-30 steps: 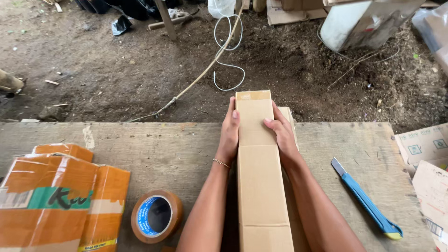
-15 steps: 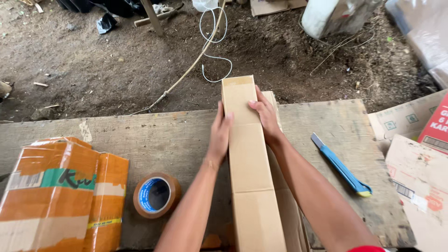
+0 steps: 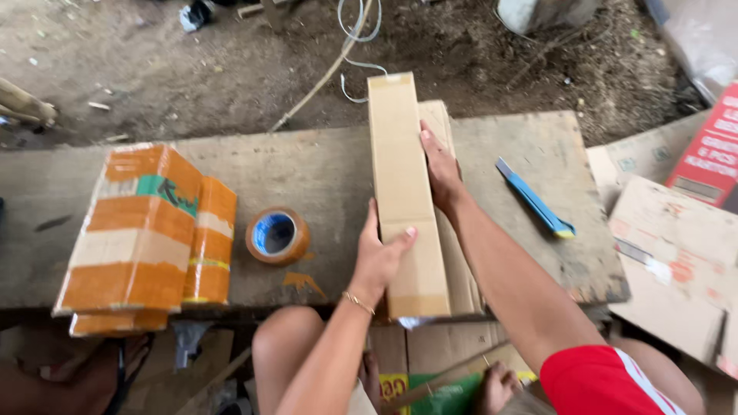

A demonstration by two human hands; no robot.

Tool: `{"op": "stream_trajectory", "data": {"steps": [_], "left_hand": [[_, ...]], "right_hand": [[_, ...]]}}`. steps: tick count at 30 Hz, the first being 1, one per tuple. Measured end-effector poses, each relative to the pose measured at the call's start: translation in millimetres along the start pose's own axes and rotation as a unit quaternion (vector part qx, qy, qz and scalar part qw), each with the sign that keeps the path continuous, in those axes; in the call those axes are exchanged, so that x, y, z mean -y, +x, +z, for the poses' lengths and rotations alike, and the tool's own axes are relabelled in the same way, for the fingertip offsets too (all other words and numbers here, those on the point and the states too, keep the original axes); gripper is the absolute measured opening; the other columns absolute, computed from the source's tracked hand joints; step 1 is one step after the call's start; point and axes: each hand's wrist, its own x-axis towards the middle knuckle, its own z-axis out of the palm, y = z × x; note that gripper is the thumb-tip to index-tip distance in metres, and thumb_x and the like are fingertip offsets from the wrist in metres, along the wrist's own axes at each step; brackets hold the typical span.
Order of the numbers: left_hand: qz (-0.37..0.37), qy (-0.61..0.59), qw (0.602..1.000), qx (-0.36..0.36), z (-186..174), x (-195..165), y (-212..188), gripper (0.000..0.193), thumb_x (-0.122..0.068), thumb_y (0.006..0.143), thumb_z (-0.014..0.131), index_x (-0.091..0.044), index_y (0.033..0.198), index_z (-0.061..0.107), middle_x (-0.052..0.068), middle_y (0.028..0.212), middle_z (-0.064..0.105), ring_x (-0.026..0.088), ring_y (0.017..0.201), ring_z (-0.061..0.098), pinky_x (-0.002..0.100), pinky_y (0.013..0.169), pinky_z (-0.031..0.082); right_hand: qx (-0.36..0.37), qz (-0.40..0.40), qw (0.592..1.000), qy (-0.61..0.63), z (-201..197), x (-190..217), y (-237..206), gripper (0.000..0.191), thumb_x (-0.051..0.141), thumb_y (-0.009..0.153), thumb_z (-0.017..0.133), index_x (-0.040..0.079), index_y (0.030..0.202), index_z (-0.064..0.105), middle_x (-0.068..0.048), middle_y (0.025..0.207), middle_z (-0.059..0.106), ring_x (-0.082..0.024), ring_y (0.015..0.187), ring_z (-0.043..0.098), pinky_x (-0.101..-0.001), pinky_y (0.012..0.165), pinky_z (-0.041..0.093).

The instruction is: The person uses a utility knife to score and cut a large piece of cardboard. They then fold the cardboard around a potted plant to form a box, securing the sides with tape.

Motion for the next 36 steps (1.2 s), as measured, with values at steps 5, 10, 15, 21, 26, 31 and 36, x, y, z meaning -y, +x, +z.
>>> {"op": "stream_trajectory", "data": {"steps": [5,10,15,21,26,31,36], "left_hand": [[0.230,0.306,0.923,-0.025,1.3,-8.1,-13.2,0.098,-0.007,0.086,0.078,-0.001,0.158,0.012,0.028,0.166,0.009,0.035,0.151,0.020,0.044,0.118,0.032],[0.268,0.644,0.714,0.064,13.4,-19.6,-17.1,0.057,-0.012,0.097,0.051,-0.017,0.153,0.043,0.010,0.165,0.031,0.033,0.154,0.023,0.054,0.123,0.013],[0.253,0.659,0.705,0.070,17.5,-21.6,-21.3,0.055,-0.011,0.095,0.044,-0.017,0.150,0.048,0.007,0.165,0.034,0.031,0.153,0.026,0.052,0.124,0.015],[0.259,0.654,0.707,0.070,17.7,-13.4,-18.3,0.056,-0.012,0.095,0.044,-0.016,0.150,0.047,0.008,0.164,0.033,0.032,0.152,0.025,0.053,0.123,0.015],[0.310,0.634,0.705,0.065,10.8,-22.8,-20.1,0.057,-0.021,0.097,0.050,-0.005,0.152,0.041,0.016,0.164,0.031,0.034,0.150,0.029,0.054,0.120,0.020],[0.245,0.658,0.709,0.065,24.0,-55.8,-23.4,0.050,-0.022,0.090,0.054,-0.009,0.138,0.055,0.005,0.152,0.048,0.030,0.140,0.044,0.048,0.115,0.034],[0.187,0.694,0.695,0.014,52.7,-66.2,-16.2,0.032,-0.022,0.100,0.048,-0.011,0.125,0.064,0.005,0.141,0.059,0.025,0.135,0.054,0.044,0.122,0.036]], "right_hand": [[-0.007,0.046,0.997,-0.059,8.6,-3.2,-117.2,0.070,0.048,0.105,0.036,0.016,0.164,0.016,-0.007,0.171,0.020,-0.022,0.153,0.026,-0.0375,0.123,0.024],[-0.004,0.033,0.993,-0.111,25.8,2.9,-209.4,0.074,0.053,0.104,0.029,0.016,0.166,0.013,-0.004,0.175,0.008,-0.019,0.159,0.007,-0.0351,0.126,0.008],[-0.054,0.065,0.983,-0.161,38.9,2.7,-271.0,0.073,0.043,0.103,0.042,0.015,0.165,0.015,-0.007,0.173,0.013,-0.020,0.156,0.015,-0.0355,0.122,0.013],[-0.092,0.086,0.990,-0.062,55.5,5.5,-279.2,0.087,0.010,0.092,0.066,0.011,0.165,0.018,-0.015,0.136,0.061,-0.017,0.112,0.065,-0.0309,0.096,0.053],[-0.089,0.086,0.984,-0.131,57.8,17.2,-279.8,0.084,0.015,0.090,0.068,0.008,0.162,0.025,-0.013,0.131,0.064,-0.017,0.110,0.064,-0.0311,0.092,0.053],[-0.083,0.064,0.981,-0.164,50.7,17.7,-278.3,0.085,0.020,0.086,0.072,0.003,0.159,0.030,-0.013,0.140,0.059,-0.019,0.117,0.062,-0.0325,0.098,0.052],[-0.072,0.023,0.978,-0.196,47.9,11.3,-275.7,0.085,0.021,0.088,0.073,-0.001,0.157,0.028,-0.015,0.149,0.050,-0.020,0.131,0.054,-0.0316,0.107,0.046]]}}
